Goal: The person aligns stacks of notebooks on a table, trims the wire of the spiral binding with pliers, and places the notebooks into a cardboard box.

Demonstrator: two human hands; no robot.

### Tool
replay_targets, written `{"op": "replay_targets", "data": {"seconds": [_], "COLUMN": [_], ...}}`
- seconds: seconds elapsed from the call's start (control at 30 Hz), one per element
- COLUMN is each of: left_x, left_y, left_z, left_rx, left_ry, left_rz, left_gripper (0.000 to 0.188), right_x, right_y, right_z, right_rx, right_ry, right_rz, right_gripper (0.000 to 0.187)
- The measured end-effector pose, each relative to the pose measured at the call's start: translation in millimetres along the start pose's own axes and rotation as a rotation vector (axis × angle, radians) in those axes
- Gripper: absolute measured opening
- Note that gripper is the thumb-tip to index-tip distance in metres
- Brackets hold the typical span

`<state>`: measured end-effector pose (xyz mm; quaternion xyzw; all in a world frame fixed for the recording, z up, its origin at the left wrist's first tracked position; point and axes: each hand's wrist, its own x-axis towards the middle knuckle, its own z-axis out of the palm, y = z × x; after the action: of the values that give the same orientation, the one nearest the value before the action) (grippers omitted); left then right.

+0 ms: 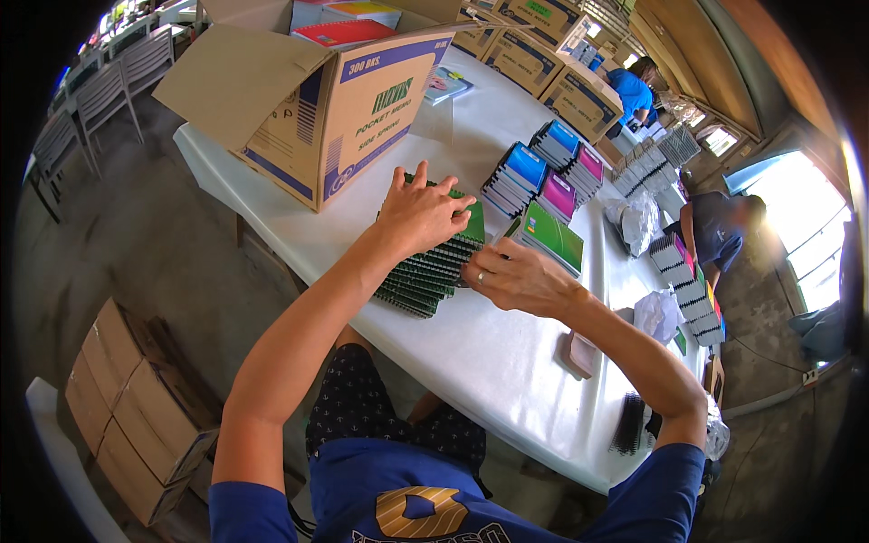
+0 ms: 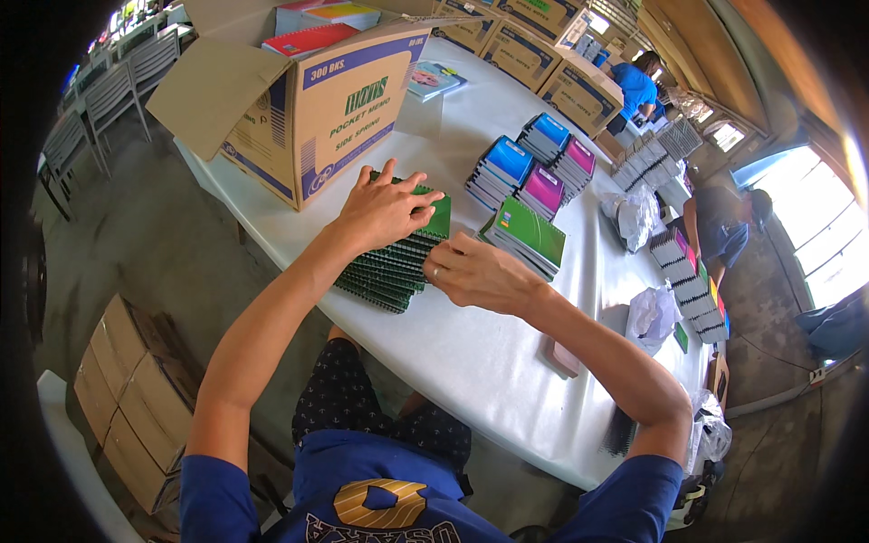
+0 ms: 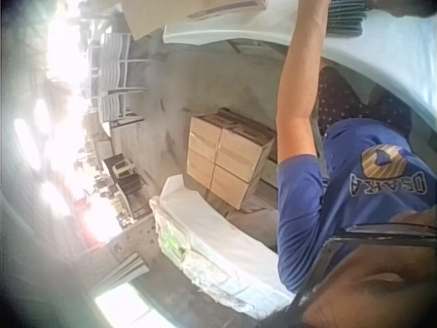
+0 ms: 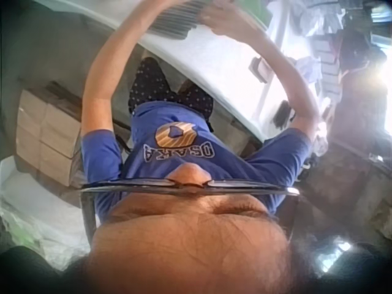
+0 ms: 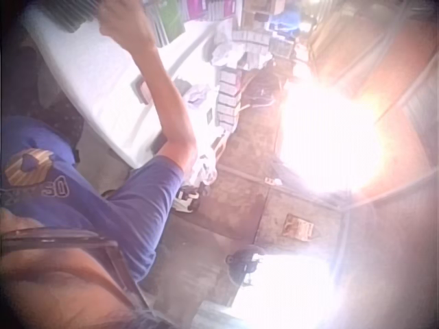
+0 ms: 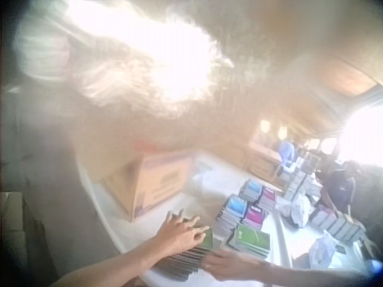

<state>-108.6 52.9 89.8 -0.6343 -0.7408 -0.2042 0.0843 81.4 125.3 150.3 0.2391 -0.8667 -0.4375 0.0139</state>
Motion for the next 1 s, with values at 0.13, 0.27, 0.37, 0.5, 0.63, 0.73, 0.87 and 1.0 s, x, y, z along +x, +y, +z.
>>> {"op": "replay_targets", "data": {"seconds": [0.13,0.27,0.37,0.5,0.63,0.73,0.87,1.0], "left_x": [-1.0,0.5,0.6,-2.1,-2.0,-0.9,0.4,0.4], "left_y": [-3.3,-1.6,-2.7,0.7,-3.7,-1.9,0.3,-2.4], "left_z": [1.7,2.6,1.4,1.9,-0.8,-0.9,-1.7,0.8], "left_rx": [-0.034,-0.042,-0.047,-0.001,0.0,-0.003,0.002,-0.007], "left_ry": [0.016,0.033,0.02,0.033,-0.005,0.001,-0.013,-0.012], "left_rz": [0.01,0.019,0.006,-0.002,0.005,0.009,0.004,0.001], "left_gripper": [0.036,0.036,0.037,0.037,0.037,0.037,0.038,0.038], "right_x": [29.9,54.6,56.3,13.3,-1.8,-6.1,-7.9,-10.0], "right_y": [-3.0,-8.1,-7.2,14.0,22.6,14.0,9.9,2.3], "right_z": [-22.1,-48.4,-52.1,-33.4,-30.3,-12.1,-1.2,1.3], "right_rx": [0.014,0.08,0.226,0.267,0.007,-0.022,-0.104,-0.134], "right_ry": [-0.031,-0.431,-0.621,-0.127,0.044,0.08,0.046,0.065], "right_rz": [-0.115,0.009,0.109,0.216,0.054,-0.004,-0.058,-0.044], "right_gripper": [0.006,0.013,0.008,0.02,0.034,0.035,0.033,0.033]}}
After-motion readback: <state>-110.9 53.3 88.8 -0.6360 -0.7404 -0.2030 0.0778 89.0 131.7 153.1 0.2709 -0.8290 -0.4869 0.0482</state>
